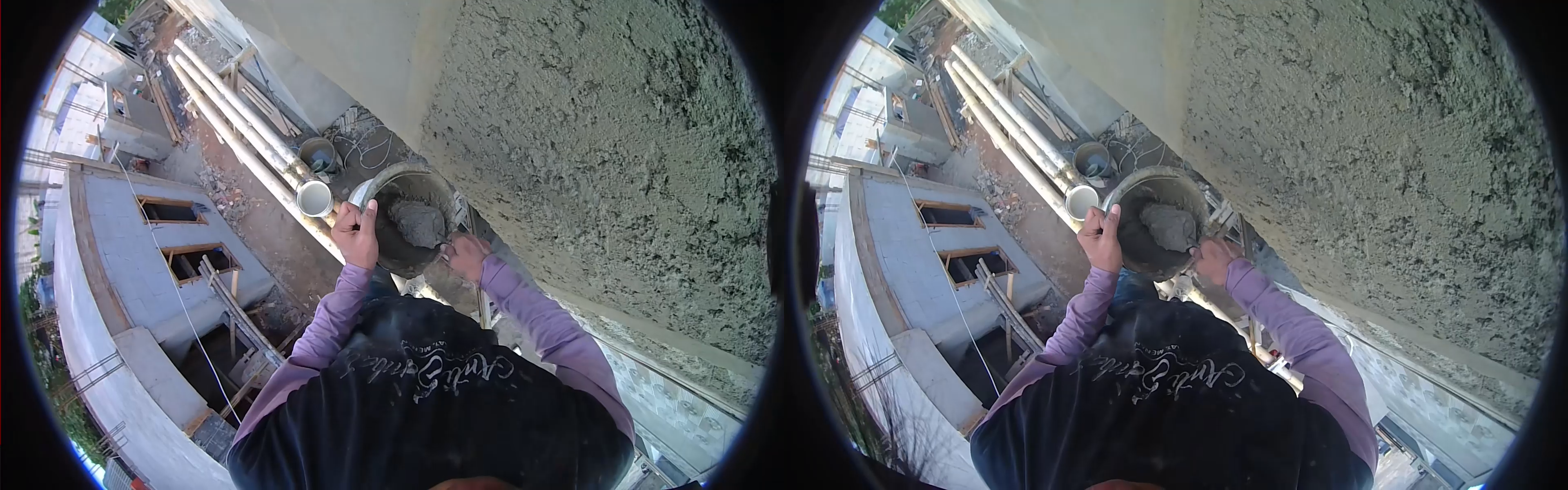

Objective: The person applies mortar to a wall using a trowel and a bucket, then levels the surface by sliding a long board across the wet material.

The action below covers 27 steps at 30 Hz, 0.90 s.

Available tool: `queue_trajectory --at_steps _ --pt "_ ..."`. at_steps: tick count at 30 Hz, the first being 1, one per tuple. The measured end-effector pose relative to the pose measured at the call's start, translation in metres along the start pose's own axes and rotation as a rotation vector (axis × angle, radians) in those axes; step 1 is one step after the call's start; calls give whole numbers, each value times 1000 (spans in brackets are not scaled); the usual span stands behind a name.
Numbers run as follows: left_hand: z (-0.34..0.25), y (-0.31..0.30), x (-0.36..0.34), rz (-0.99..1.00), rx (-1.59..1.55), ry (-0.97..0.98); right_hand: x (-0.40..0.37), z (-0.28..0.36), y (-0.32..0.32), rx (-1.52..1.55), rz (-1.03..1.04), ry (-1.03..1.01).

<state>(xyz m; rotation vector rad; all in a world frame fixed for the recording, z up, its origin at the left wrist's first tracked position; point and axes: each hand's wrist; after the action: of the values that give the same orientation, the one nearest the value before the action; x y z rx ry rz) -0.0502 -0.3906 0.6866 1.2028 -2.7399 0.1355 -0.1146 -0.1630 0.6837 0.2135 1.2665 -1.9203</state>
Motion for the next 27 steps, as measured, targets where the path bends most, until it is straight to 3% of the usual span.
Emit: queue_trajectory --at_steps 4,7,9,16,23,27 --pt "2 6 -27 39 28 -122 -23 -23 23 67 -164 -51" --pt "7 2 -38 16 51 -71 -33 -27 32 94 -260 -100" --pt "1 -1 -44 1 52 -92 -32 -25 23 51 -167 -48" --pt "2 -16 -45 -68 114 49 -21 -18 24 0 -198 -142" --pt "5 -67 -54 -313 47 -44 -48 29 -31 -66 -145 -191" --pt "24 -111 -74 -507 22 -79 -55 63 -62 -188 -388 -567"
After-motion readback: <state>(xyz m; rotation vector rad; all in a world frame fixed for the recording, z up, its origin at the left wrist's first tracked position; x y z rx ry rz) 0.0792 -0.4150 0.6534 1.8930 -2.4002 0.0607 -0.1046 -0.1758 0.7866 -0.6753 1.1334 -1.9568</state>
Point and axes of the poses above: each hand's wrist, its own x-axis towards the middle knuckle, its own y-axis out of the palm, z = x × y, and after that the axes turned 5 degrees about x, right-handed
